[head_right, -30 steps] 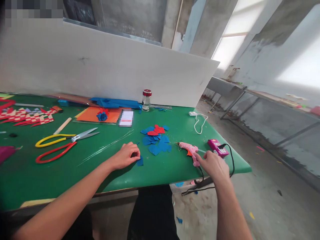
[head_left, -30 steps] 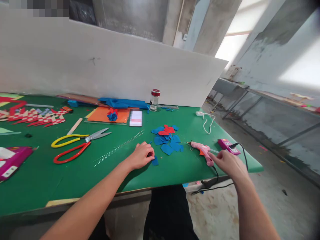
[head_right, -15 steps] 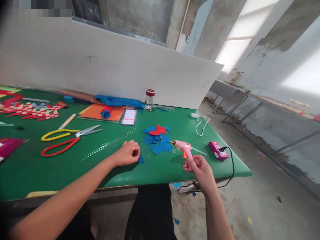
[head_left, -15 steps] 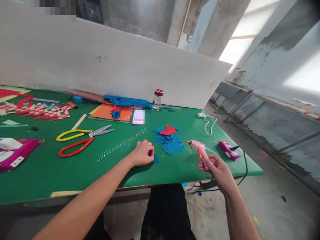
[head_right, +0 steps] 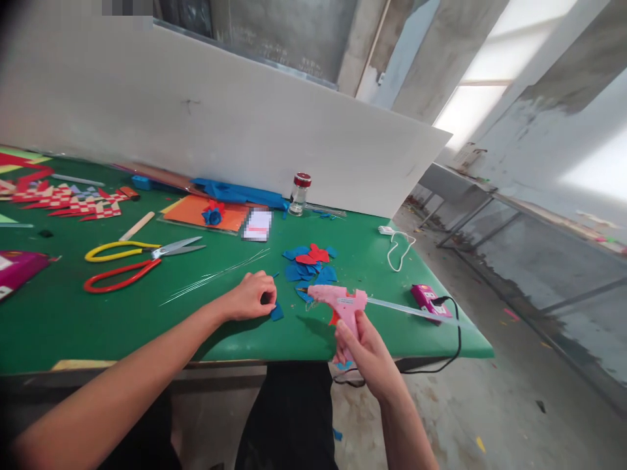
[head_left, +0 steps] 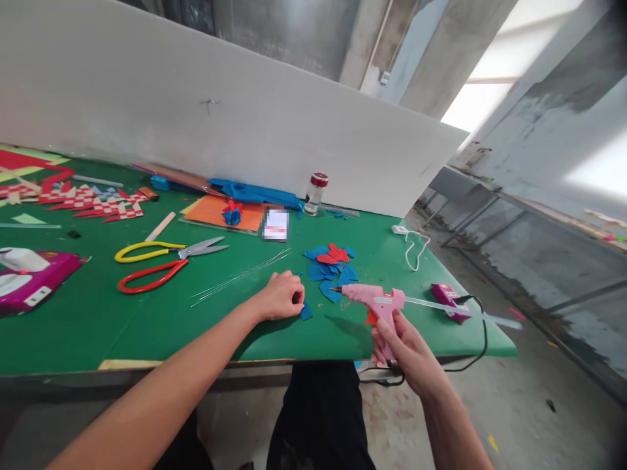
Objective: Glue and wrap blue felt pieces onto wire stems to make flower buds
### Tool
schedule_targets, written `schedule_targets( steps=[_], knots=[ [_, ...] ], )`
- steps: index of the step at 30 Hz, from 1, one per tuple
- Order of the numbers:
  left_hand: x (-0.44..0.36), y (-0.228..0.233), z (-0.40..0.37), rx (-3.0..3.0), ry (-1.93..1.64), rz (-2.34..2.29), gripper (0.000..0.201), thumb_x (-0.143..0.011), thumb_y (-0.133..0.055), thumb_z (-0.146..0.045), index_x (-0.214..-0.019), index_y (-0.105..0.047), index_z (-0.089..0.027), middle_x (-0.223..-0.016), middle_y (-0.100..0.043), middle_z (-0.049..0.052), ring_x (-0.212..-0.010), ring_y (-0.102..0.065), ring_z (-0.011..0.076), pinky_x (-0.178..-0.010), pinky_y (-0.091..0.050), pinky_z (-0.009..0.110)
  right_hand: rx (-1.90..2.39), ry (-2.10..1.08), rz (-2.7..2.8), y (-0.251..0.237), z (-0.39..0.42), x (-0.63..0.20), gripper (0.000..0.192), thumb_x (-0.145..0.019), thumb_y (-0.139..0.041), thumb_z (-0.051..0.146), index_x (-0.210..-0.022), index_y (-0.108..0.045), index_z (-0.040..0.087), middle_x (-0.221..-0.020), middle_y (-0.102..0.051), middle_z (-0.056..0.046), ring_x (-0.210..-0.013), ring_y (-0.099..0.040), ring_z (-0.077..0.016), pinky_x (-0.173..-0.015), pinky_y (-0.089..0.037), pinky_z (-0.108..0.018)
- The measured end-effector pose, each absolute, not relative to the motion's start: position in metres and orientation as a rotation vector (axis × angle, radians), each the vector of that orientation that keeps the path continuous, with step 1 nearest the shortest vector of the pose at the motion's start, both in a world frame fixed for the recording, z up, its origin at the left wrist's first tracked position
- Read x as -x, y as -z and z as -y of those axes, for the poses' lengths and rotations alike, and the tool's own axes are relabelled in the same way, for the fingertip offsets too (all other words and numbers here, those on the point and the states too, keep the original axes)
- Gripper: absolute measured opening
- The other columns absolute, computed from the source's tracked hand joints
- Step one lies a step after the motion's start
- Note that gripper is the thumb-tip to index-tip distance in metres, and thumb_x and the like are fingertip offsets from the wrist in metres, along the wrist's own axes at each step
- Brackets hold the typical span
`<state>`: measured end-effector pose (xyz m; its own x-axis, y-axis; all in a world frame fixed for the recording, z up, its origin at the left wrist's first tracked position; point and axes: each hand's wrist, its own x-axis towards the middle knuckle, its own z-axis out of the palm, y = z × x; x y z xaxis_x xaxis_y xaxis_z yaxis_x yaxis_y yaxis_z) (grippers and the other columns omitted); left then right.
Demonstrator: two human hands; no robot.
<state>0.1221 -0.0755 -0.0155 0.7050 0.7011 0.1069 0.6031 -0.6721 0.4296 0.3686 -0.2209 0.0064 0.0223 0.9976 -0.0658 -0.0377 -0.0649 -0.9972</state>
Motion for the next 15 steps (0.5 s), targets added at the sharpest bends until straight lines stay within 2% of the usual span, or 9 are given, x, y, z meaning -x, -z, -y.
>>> schedule_targets(
  steps=[4, 10, 15],
  knots=[
    [-0.121, 0.013, 0.075, -2.541, -0.371, -0.986, 0.010, -0.077, -0.063, -0.026, -0.070, -0.061, -0.019, -0.082, -0.064, 0.002, -0.087, -0.053, 0.0202, -0.076, -0.033, 0.033, 1.369, -1.164, 1.320, -0.013, 0.218, -0.367, 0.040, -0.088, -0.056, 0.060, -0.085, -0.049, 0.021, -0.062, -0.049, 0.005, -0.052, -0.054, -0.0119, -0.054, -0.052, -0.027],
    [-0.115, 0.008, 0.074, -2.458, -0.448, -0.912, 0.014, -0.079, -0.063, -0.025, -0.093, -0.066, -0.022, -0.089, -0.066, 0.001, -0.091, -0.054, 0.0194, -0.081, -0.037, 0.031, 1.437, -1.021, 1.430, -0.014, 0.216, -0.369, 0.040, -0.091, -0.050, 0.061, -0.086, -0.049, 0.021, -0.061, -0.052, 0.004, -0.052, -0.057, -0.0145, -0.052, -0.050, -0.027],
    [-0.111, 0.008, 0.071, -2.506, -0.392, -0.827, 0.028, -0.078, -0.056, -0.010, -0.084, -0.077, -0.028, -0.086, -0.064, 0.002, -0.094, -0.053, 0.0191, -0.088, -0.033, 0.035, 1.544, -0.908, 1.629, -0.017, 0.219, -0.365, 0.036, -0.095, -0.046, 0.055, -0.083, -0.048, 0.021, -0.055, -0.054, 0.003, -0.048, -0.052, -0.0129, -0.049, -0.043, -0.024]
  ],
)
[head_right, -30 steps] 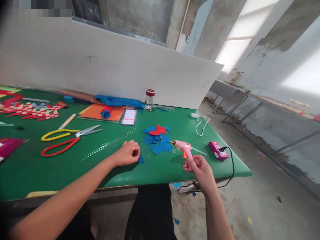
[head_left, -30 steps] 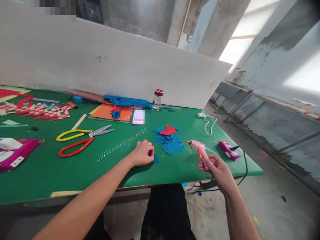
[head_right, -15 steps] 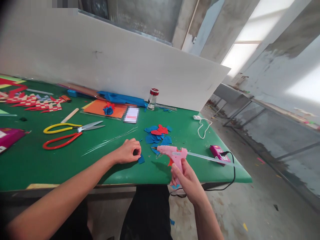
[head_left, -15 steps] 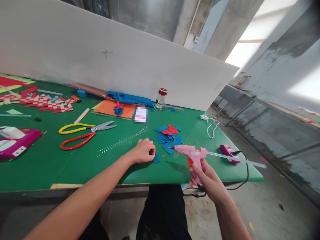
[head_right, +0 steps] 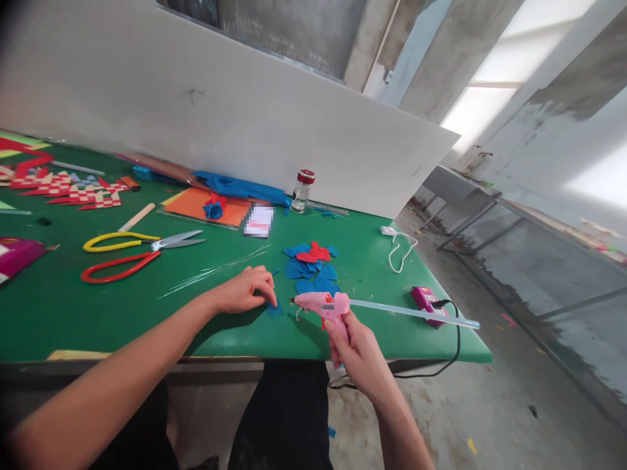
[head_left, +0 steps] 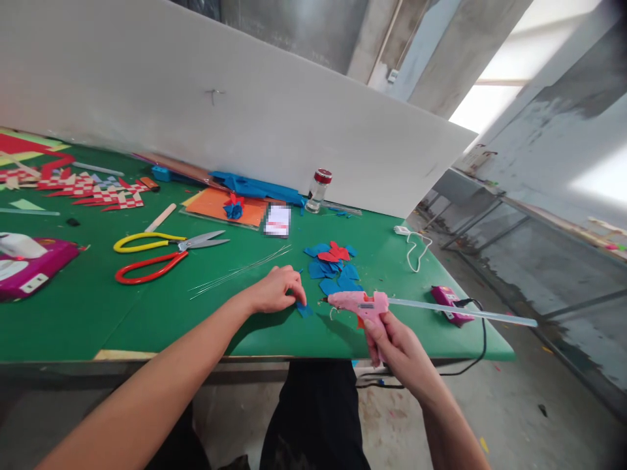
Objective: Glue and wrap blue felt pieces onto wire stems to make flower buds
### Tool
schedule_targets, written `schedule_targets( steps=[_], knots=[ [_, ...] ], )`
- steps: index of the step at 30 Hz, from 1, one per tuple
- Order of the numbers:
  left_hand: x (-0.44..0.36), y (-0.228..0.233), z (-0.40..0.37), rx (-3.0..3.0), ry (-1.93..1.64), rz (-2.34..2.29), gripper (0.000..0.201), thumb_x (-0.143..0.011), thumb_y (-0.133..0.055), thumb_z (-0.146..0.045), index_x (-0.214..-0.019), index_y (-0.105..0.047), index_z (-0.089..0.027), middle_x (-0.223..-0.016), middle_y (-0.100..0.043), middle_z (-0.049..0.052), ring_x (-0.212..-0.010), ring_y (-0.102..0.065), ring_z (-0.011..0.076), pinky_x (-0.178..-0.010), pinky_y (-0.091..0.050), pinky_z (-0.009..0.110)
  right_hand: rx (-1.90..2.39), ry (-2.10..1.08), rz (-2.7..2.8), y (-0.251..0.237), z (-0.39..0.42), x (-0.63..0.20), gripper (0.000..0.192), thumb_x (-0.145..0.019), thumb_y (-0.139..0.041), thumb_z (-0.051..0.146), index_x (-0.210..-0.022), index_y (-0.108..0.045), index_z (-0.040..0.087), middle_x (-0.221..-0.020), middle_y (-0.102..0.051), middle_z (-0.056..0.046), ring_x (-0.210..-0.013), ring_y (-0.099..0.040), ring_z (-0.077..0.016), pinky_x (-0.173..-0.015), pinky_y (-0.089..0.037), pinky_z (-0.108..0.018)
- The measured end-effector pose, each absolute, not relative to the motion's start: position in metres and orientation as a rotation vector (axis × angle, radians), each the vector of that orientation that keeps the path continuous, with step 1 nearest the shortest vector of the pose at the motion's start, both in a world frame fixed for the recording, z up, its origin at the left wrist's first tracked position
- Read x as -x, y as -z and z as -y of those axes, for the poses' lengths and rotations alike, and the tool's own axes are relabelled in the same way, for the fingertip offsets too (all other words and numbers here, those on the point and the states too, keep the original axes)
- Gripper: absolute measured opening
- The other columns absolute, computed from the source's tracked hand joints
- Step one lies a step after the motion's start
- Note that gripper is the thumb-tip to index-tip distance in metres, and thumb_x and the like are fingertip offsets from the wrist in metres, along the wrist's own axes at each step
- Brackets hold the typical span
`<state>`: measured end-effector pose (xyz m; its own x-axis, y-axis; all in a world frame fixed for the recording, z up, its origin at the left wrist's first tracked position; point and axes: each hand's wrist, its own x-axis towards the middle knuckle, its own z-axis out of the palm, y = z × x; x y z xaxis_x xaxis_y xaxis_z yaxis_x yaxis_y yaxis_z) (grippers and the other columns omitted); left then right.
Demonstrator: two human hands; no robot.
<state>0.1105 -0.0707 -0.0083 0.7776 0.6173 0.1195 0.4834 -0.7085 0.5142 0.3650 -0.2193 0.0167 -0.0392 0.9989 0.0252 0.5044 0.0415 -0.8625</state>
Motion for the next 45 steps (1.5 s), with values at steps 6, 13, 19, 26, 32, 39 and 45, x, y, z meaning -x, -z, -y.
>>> schedule_targets(
  steps=[6, 13, 19, 26, 32, 39, 45],
  knots=[
    [-0.109, 0.009, 0.069, -2.546, -0.339, -0.821, 0.034, -0.076, -0.056, -0.006, -0.080, -0.079, -0.031, -0.081, -0.062, 0.002, -0.093, -0.051, 0.0198, -0.086, -0.030, 0.035, 1.579, -0.862, 1.725, -0.020, 0.219, -0.360, 0.034, -0.096, -0.045, 0.052, -0.082, -0.050, 0.022, -0.053, -0.050, 0.004, -0.047, -0.045, -0.0125, -0.047, -0.037, -0.023],
    [-0.110, 0.011, 0.069, -2.554, -0.343, -0.818, 0.035, -0.076, -0.056, -0.006, -0.080, -0.079, -0.031, -0.081, -0.061, 0.002, -0.092, -0.051, 0.0194, -0.084, -0.030, 0.034, 1.605, -0.773, 1.875, -0.022, 0.214, -0.357, 0.032, -0.096, -0.045, 0.049, -0.097, -0.059, 0.021, -0.054, -0.051, 0.004, -0.048, -0.048, -0.0150, -0.049, -0.036, -0.024],
    [-0.110, 0.010, 0.070, -2.565, -0.339, -0.825, 0.034, -0.076, -0.056, -0.007, -0.081, -0.079, -0.030, -0.080, -0.062, 0.003, -0.091, -0.052, 0.0197, -0.083, -0.031, 0.034, 1.634, -0.659, 1.944, -0.022, 0.212, -0.350, 0.035, -0.097, -0.044, 0.044, -0.112, -0.062, 0.018, -0.068, -0.062, 0.000, -0.059, -0.055, -0.0163, -0.053, -0.038, -0.023],
    [-0.110, 0.011, 0.070, -2.589, -0.360, -0.806, 0.033, -0.077, -0.056, -0.007, -0.080, -0.079, -0.030, -0.079, -0.062, 0.003, -0.090, -0.052, 0.0196, -0.082, -0.032, 0.034, 1.589, -0.606, 2.011, -0.026, 0.210, -0.342, 0.033, -0.098, -0.043, 0.040, -0.112, -0.062, 0.018, -0.088, -0.068, -0.005, -0.071, -0.060, -0.0169, -0.065, -0.044, -0.025],
    [-0.110, 0.011, 0.071, -2.596, -0.355, -0.806, 0.032, -0.077, -0.057, -0.007, -0.080, -0.079, -0.030, -0.080, -0.062, 0.002, -0.090, -0.052, 0.0197, -0.083, -0.033, 0.034, 1.583, -0.541, 2.039, -0.024, 0.208, -0.341, 0.034, -0.099, -0.042, 0.043, -0.104, -0.064, 0.018, -0.077, -0.063, -0.003, -0.063, -0.057, -0.0169, -0.058, -0.040, -0.025],
    [-0.110, 0.010, 0.070, -2.600, -0.329, -0.817, 0.031, -0.078, -0.058, -0.007, -0.080, -0.079, -0.029, -0.080, -0.062, 0.002, -0.091, -0.052, 0.0190, -0.083, -0.034, 0.033, 1.547, -0.540, 2.054, -0.024, 0.208, -0.340, 0.031, -0.099, -0.043, 0.041, -0.102, -0.063, 0.018, -0.077, -0.063, -0.003, -0.064, -0.058, -0.0166, -0.056, -0.039, -0.024],
    [-0.110, 0.012, 0.069, -2.609, -0.341, -0.808, 0.032, -0.077, -0.058, -0.007, -0.081, -0.079, -0.030, -0.080, -0.062, 0.001, -0.090, -0.052, 0.0187, -0.083, -0.034, 0.033, 1.541, -0.536, 2.055, -0.024, 0.207, -0.340, 0.031, -0.099, -0.042, 0.040, -0.101, -0.063, 0.018, -0.082, -0.065, -0.004, -0.066, -0.059, -0.0169, -0.059, -0.041, -0.024]
  ],
)
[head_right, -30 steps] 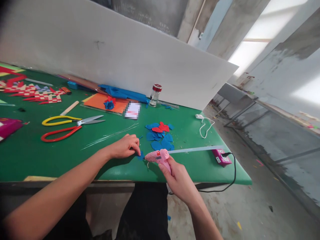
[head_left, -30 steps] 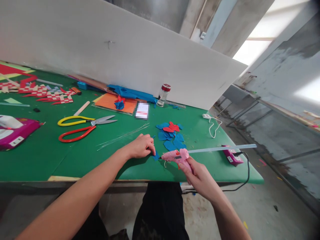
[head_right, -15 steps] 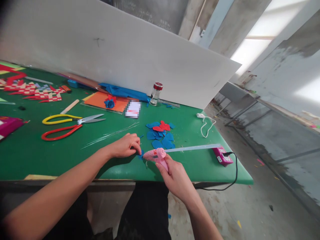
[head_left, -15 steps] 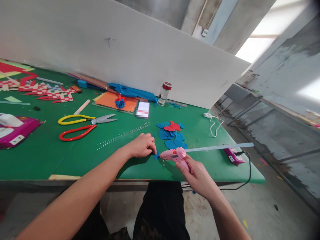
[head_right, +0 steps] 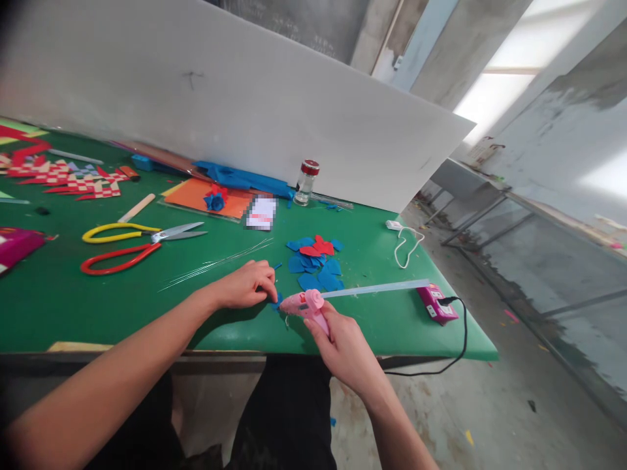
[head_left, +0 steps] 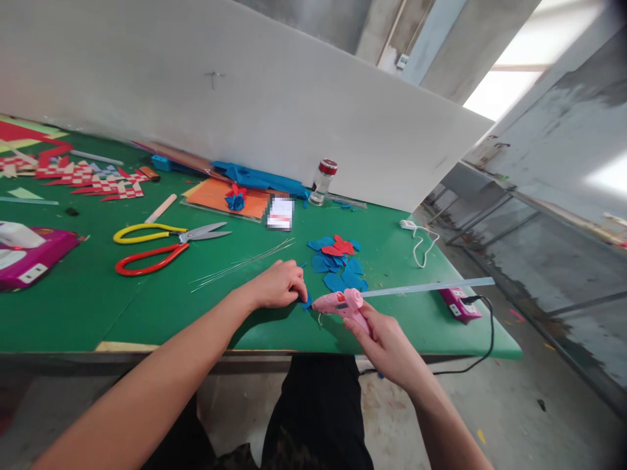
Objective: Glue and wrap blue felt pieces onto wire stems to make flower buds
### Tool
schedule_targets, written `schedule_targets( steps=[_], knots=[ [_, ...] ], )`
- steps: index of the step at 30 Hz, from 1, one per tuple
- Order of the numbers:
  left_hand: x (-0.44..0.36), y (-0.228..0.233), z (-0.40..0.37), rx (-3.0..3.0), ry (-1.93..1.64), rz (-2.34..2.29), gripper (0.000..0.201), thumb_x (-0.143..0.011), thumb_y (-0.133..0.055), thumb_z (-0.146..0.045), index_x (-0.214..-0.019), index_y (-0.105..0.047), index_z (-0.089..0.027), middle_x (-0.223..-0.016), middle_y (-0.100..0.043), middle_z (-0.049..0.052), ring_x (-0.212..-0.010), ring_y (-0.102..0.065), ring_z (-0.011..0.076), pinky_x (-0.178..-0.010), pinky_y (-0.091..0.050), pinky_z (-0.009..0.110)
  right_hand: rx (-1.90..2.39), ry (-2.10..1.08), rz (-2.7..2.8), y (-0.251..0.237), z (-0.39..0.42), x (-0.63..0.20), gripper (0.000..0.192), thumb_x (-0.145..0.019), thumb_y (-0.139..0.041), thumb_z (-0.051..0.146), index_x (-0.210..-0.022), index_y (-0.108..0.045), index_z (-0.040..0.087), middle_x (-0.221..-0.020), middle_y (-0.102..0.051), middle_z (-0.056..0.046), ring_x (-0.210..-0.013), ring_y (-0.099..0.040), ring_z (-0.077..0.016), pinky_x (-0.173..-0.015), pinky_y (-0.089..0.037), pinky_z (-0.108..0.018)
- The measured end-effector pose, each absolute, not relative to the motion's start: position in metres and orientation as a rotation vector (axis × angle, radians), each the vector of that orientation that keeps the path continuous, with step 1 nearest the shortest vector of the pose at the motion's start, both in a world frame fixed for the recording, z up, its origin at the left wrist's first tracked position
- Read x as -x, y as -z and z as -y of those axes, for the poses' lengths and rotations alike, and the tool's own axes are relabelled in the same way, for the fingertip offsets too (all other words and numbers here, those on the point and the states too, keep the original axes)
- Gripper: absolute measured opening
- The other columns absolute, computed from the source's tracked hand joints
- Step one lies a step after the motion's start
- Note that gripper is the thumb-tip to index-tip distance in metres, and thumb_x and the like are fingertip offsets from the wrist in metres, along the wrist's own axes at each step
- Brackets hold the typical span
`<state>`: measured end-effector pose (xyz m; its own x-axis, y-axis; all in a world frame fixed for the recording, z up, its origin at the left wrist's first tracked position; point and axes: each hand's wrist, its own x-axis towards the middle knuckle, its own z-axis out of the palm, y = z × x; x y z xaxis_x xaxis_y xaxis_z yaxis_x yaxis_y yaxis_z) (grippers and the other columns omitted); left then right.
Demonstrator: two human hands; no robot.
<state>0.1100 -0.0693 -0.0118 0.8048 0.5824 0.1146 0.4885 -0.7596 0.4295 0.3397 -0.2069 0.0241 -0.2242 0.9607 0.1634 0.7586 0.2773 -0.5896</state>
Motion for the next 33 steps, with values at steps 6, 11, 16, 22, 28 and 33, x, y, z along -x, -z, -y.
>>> schedule_targets(
  steps=[6, 11, 16, 22, 28, 33],
  knots=[
    [-0.110, 0.011, 0.070, -2.613, -0.350, -0.809, 0.031, -0.077, -0.058, -0.007, -0.080, -0.079, -0.030, -0.079, -0.062, 0.002, -0.089, -0.053, 0.0183, -0.083, -0.036, 0.032, 1.547, -0.550, 2.043, -0.022, 0.207, -0.342, 0.032, -0.099, -0.042, 0.039, -0.111, -0.063, 0.017, -0.093, -0.070, -0.007, -0.077, -0.065, -0.0195, -0.066, -0.046, -0.025],
    [-0.110, 0.012, 0.070, -2.617, -0.360, -0.806, 0.031, -0.077, -0.059, -0.007, -0.080, -0.079, -0.030, -0.079, -0.061, 0.002, -0.087, -0.053, 0.0180, -0.081, -0.038, 0.031, 1.598, -0.565, 2.021, -0.023, 0.207, -0.344, 0.035, -0.099, -0.043, 0.040, -0.115, -0.062, 0.016, -0.091, -0.071, -0.006, -0.073, -0.064, -0.0187, -0.067, -0.047, -0.025],
    [-0.109, 0.013, 0.069, -2.619, -0.374, -0.797, 0.031, -0.077, -0.059, -0.007, -0.081, -0.079, -0.030, -0.079, -0.062, 0.002, -0.087, -0.053, 0.0178, -0.081, -0.038, 0.031, 1.599, -0.544, 2.027, -0.023, 0.207, -0.349, 0.033, -0.099, -0.042, 0.040, -0.110, -0.064, 0.018, -0.095, -0.071, -0.006, -0.070, -0.063, -0.0169, -0.064, -0.046, -0.024],
    [-0.110, 0.014, 0.068, -2.621, -0.389, -0.781, 0.031, -0.077, -0.059, -0.007, -0.080, -0.079, -0.030, -0.078, -0.062, 0.002, -0.085, -0.053, 0.0173, -0.079, -0.038, 0.030, 1.629, -0.548, 1.999, -0.025, 0.209, -0.351, 0.036, -0.099, -0.042, 0.044, -0.110, -0.063, 0.016, -0.080, -0.069, -0.004, -0.061, -0.058, -0.0155, -0.058, -0.044, -0.023],
    [-0.110, 0.016, 0.068, -2.627, -0.408, -0.764, 0.031, -0.076, -0.059, -0.006, -0.080, -0.080, -0.029, -0.077, -0.062, 0.002, -0.084, -0.053, 0.0170, -0.077, -0.039, 0.029, 1.582, -0.577, 2.017, -0.024, 0.206, -0.344, 0.034, -0.099, -0.043, 0.040, -0.115, -0.062, 0.017, -0.097, -0.071, -0.007, -0.078, -0.065, -0.0188, -0.071, -0.048, -0.025],
    [-0.110, 0.017, 0.067, -2.624, -0.414, -0.754, 0.032, -0.075, -0.058, -0.006, -0.079, -0.080, -0.029, -0.077, -0.061, 0.002, -0.083, -0.052, 0.0170, -0.077, -0.040, 0.029, 1.600, -0.560, 2.023, -0.023, 0.205, -0.346, 0.036, -0.099, -0.042, 0.040, -0.113, -0.064, 0.016, -0.100, -0.072, -0.008, -0.077, -0.066, -0.0195, -0.069, -0.049, -0.026]
  ],
)
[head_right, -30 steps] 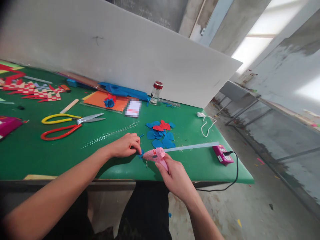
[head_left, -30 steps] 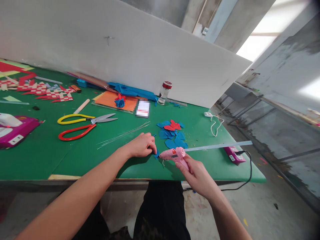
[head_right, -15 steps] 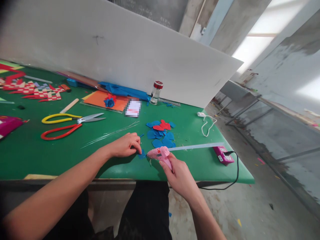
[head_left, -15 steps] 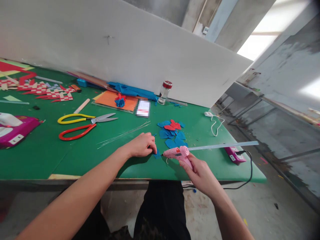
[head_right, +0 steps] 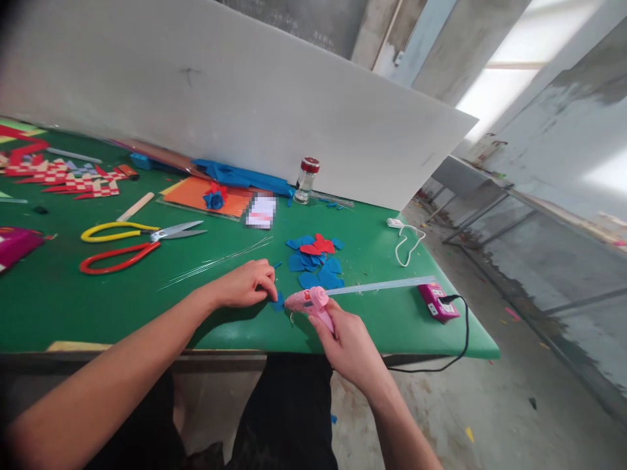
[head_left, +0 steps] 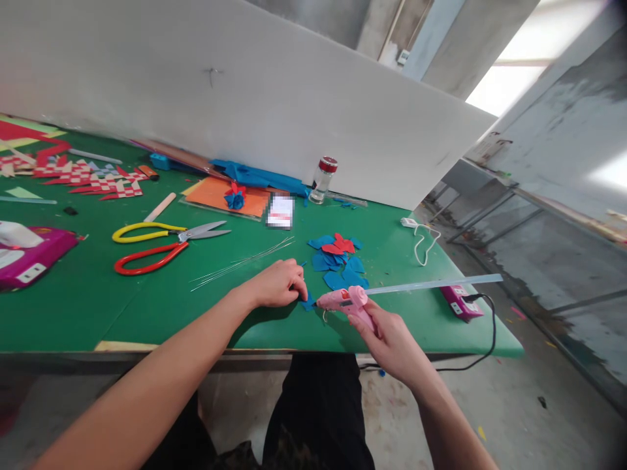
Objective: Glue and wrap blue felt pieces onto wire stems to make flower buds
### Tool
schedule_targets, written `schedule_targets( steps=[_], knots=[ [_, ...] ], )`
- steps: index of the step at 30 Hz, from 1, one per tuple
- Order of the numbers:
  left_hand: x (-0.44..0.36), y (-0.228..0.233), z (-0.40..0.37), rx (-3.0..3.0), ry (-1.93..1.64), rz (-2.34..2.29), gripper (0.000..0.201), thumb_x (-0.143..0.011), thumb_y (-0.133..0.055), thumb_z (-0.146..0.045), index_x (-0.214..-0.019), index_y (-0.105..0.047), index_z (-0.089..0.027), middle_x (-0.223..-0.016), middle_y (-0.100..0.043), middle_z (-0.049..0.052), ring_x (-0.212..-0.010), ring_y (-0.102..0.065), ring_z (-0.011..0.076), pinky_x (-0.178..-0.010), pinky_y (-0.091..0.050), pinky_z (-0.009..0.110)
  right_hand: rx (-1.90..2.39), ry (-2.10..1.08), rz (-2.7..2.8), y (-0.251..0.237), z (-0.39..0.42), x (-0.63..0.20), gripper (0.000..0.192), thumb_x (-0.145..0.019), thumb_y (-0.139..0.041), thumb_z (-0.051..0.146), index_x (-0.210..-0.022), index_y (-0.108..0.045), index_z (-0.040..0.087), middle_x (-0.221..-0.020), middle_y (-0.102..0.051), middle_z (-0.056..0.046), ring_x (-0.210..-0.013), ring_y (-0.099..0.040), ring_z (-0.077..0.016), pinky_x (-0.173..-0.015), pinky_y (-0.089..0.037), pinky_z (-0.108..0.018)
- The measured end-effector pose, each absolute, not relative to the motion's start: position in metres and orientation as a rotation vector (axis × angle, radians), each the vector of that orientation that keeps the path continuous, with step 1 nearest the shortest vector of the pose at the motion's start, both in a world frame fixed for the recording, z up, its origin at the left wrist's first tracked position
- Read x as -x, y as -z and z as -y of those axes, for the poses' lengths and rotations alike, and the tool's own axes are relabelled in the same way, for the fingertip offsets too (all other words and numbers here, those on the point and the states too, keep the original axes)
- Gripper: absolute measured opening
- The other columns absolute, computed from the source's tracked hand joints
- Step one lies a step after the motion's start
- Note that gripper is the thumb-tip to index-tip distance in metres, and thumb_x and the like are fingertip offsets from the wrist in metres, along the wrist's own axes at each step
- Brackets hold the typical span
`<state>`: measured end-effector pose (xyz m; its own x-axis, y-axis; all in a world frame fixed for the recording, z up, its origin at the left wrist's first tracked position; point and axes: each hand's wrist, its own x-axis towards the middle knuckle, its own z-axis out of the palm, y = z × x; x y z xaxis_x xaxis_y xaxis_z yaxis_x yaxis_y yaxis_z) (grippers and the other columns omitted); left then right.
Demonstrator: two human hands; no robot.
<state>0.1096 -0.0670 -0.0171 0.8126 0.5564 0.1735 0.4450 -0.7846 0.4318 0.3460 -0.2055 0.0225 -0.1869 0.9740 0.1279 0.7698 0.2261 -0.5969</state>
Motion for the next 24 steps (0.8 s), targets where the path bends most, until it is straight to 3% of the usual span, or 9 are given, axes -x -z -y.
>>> schedule_targets(
  steps=[9, 17, 24],
  knots=[
    [-0.1094, 0.0171, 0.0657, -2.628, -0.419, -0.729, 0.031, -0.076, -0.059, -0.006, -0.080, -0.079, -0.029, -0.076, -0.061, 0.002, -0.083, -0.051, 0.0177, -0.078, -0.041, 0.030, 1.624, -0.513, 2.015, -0.0251, 0.2059, -0.3538, 0.038, -0.099, -0.041, 0.042, -0.114, -0.063, 0.016, -0.108, -0.071, -0.011, -0.088, -0.067, -0.0241, -0.076, -0.050, -0.030],
    [-0.1097, 0.0170, 0.0666, -2.626, -0.416, -0.739, 0.032, -0.076, -0.057, -0.006, -0.079, -0.080, -0.028, -0.076, -0.061, 0.003, -0.083, -0.051, 0.0179, -0.077, -0.041, 0.029, 1.607, -0.531, 2.033, -0.0246, 0.2064, -0.3471, 0.034, -0.098, -0.043, 0.040, -0.098, -0.067, 0.016, -0.087, -0.070, -0.006, -0.065, -0.061, -0.0167, -0.063, -0.046, -0.025],
    [-0.1098, 0.0169, 0.0663, -2.623, -0.424, -0.725, 0.033, -0.075, -0.058, -0.005, -0.080, -0.080, -0.028, -0.076, -0.062, 0.003, -0.083, -0.051, 0.0176, -0.078, -0.042, 0.029, 1.597, -0.547, 2.019, -0.0243, 0.2053, -0.3464, 0.035, -0.099, -0.041, 0.039, -0.110, -0.064, 0.016, -0.099, -0.071, -0.008, -0.077, -0.066, -0.0190, -0.069, -0.049, -0.025]
  ],
)
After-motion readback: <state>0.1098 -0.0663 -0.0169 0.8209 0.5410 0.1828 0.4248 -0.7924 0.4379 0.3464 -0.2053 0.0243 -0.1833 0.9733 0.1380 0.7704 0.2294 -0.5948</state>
